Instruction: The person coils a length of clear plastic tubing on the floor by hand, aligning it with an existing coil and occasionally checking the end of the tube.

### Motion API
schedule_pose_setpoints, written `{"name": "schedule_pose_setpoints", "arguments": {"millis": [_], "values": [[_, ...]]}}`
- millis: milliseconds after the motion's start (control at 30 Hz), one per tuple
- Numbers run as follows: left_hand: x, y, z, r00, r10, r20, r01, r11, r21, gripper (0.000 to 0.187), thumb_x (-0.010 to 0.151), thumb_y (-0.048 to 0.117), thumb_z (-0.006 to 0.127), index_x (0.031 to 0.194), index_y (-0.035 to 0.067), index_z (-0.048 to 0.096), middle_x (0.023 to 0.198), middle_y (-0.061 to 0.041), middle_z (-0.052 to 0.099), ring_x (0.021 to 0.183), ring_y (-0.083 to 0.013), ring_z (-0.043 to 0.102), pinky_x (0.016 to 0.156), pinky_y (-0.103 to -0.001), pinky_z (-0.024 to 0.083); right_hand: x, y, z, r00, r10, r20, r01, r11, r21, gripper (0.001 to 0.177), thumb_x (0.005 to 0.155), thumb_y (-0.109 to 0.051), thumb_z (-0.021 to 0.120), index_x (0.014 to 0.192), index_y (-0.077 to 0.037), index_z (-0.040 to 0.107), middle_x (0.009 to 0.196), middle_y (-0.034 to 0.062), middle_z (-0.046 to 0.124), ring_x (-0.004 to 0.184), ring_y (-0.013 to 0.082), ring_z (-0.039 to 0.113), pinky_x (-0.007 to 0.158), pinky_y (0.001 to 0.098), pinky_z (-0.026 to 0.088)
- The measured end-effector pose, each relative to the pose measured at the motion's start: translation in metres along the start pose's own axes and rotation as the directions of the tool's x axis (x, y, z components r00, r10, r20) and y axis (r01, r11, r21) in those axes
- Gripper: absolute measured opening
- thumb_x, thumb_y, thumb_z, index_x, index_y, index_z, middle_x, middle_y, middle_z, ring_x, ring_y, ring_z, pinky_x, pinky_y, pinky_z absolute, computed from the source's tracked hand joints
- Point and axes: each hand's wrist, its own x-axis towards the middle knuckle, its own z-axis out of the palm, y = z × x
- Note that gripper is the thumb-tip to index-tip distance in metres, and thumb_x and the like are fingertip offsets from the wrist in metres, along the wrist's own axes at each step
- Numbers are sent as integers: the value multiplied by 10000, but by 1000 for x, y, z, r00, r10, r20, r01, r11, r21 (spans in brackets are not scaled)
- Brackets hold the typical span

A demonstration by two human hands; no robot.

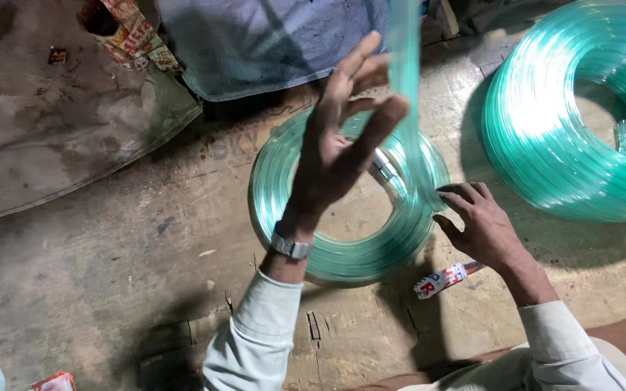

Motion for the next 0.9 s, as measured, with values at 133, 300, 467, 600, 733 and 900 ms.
{"name": "schedule_pose_setpoints", "arguments": {"millis": [133, 300, 467, 600, 733, 900], "values": [[-8, 19, 24, 992, -94, -79, 101, 992, 82, 534, 945, 586, 521, 1303, 190, 497, 1185, -25, 717, 1052, -187, 741, 902, -332, 608, -3, 1, -5, 997, 61, 53, -66, 994, 85, 462, 852, -23, 616, 1304, -105, 667, 1286, 135, 626, 1140, 318, 566, 950, 448, 547], [-36, 51, 23, 978, -199, 58, 195, 978, 78, 463, 1001, 479, 494, 1357, 187, 536, 1126, -23, 686, 913, -146, 675, 791, -267, 586, -6, 40, 15, 967, 251, 49, -254, 921, 296, 486, 857, 148, 581, 1219, -142, 727, 1298, 150, 610, 1037, 279, 663, 944, 403, 592], [-60, 77, 27, 960, -266, 84, 275, 954, -123, 399, 1029, 285, 533, 1358, 59, 538, 1150, -52, 720, 1125, -205, 715, 1103, -360, 534, 17, 37, 11, 707, 656, 266, -701, 595, 394, 609, 933, -485, 636, 1361, -54, 604, 1259, 188, 687, 884, 294, 740, 744, 415, 618], [-73, 74, 31, 965, -252, 78, 261, 956, -136, 401, 1047, 312, 487, 1375, 81, 476, 1171, -56, 707, 1190, -210, 669, 1151, -416, 469, 25, 6, -9, 599, 728, 334, -785, 449, 427, 788, 837, -565, 675, 1388, -18, 542, 1362, 201, 616, 1131, 327, 660, 895, 464, 582], [-85, 66, 40, 977, -205, 63, 205, 979, 15, 361, 1058, 346, 415, 1111, 104, 677, 1317, -100, 566, 1365, -228, 516, 1208, -436, 367, 20, 19, 2, 628, 688, 364, -732, 362, 578, 644, 845, -359, 759, 1345, 10, 587, 1221, 180, 691, 864, 254, 698, 662, 366, 588], [-92, 59, 57, 963, -253, 96, 258, 965, -47, 375, 1041, 391, 413, 1116, 111, 651, 1312, -111, 561, 1325, -249, 522, 1148, -465, 426, 16, 28, -10, 658, 653, 375, -693, 331, 640, 498, 889, -255, 731, 1275, 50, 649, 1200, 204, 718, 941, 285, 695, 695, 366, 586]]}}
